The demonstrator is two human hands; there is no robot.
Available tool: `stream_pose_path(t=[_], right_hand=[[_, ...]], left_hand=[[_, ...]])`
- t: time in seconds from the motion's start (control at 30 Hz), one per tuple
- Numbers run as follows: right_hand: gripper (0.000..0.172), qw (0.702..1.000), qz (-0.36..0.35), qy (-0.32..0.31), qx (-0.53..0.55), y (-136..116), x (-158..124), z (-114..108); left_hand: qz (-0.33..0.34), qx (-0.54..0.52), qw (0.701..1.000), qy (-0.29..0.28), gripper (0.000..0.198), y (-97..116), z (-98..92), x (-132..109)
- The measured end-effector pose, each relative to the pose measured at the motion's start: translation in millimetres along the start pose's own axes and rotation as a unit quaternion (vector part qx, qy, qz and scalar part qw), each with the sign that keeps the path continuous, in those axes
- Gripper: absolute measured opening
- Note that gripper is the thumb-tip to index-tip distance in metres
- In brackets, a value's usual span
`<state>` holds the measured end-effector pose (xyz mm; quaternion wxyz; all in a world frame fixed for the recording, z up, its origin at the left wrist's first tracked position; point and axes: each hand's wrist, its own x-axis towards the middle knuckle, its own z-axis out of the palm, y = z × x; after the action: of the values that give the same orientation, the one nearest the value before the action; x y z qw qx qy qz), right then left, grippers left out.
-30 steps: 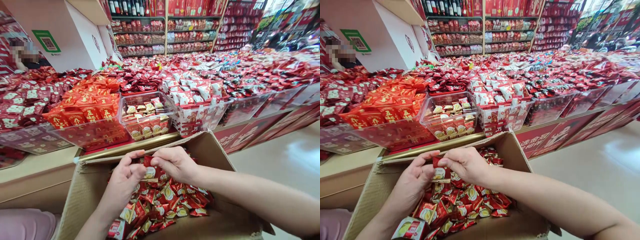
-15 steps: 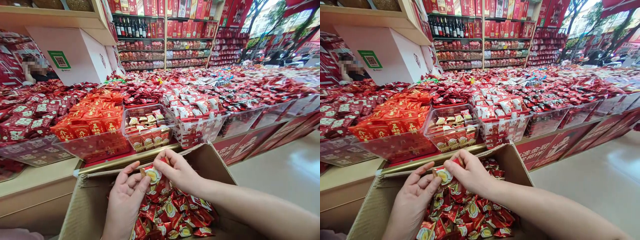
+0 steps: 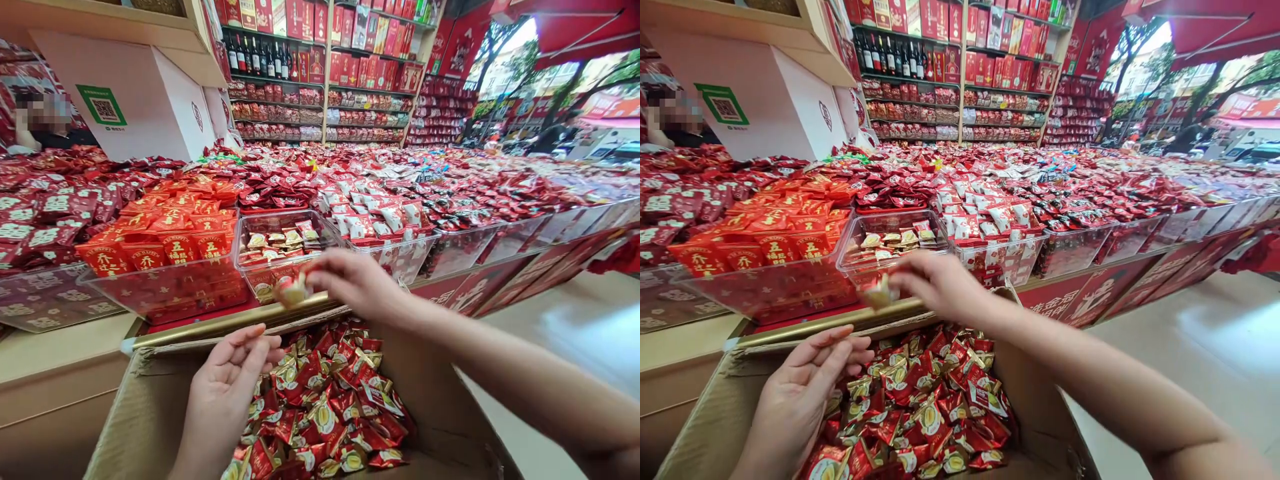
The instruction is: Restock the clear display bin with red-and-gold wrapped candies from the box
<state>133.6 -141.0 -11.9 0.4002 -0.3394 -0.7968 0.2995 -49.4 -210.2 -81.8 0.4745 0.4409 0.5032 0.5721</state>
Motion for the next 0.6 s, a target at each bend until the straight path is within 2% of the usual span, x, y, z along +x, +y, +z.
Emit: stream_pose_path(t=[0.07, 0.1, 0.17, 0.23, 0.3, 0.4, 0.47, 0.6], right_hand=[[0.02, 0.981, -0.061, 0.019, -0.181, -2, 32, -24], [0.021, 0.963, -0.071, -0.004, -0.261, -1, 49, -34], [0.02, 0.915, -0.062, -0.09, -0.388, 3, 78, -45], [0.019, 0.86, -0.03, -0.198, -0.469, 9, 97, -45], [0.022, 0.808, 0.004, -0.286, -0.516, 12, 107, -38], [0.026, 0.744, 0.029, -0.368, -0.557, 14, 111, -23], [0.027, 0.722, 0.034, -0.393, -0.568, 15, 113, -17], [0.03, 0.712, 0.045, -0.408, -0.569, 24, 123, -13]], left_hand=[[0.007, 0.032, 0.999, -0.004, 0.025, -3, -3.0, 2], [0.007, 0.043, 0.999, -0.008, 0.026, -5, -4.2, 3], [0.004, 0.062, 0.998, -0.011, 0.026, -9, -6.2, 5], [0.005, 0.076, 0.997, -0.008, 0.027, -11, -7.9, 7], [0.011, 0.084, 0.996, -0.006, 0.028, -13, -9.6, 9], [0.014, 0.091, 0.996, -0.002, 0.028, -13, -11.6, 11], [0.012, 0.096, 0.995, -0.002, 0.027, -13, -12.2, 11], [0.019, 0.104, 0.994, -0.014, 0.03, -12, -11.4, 11]])
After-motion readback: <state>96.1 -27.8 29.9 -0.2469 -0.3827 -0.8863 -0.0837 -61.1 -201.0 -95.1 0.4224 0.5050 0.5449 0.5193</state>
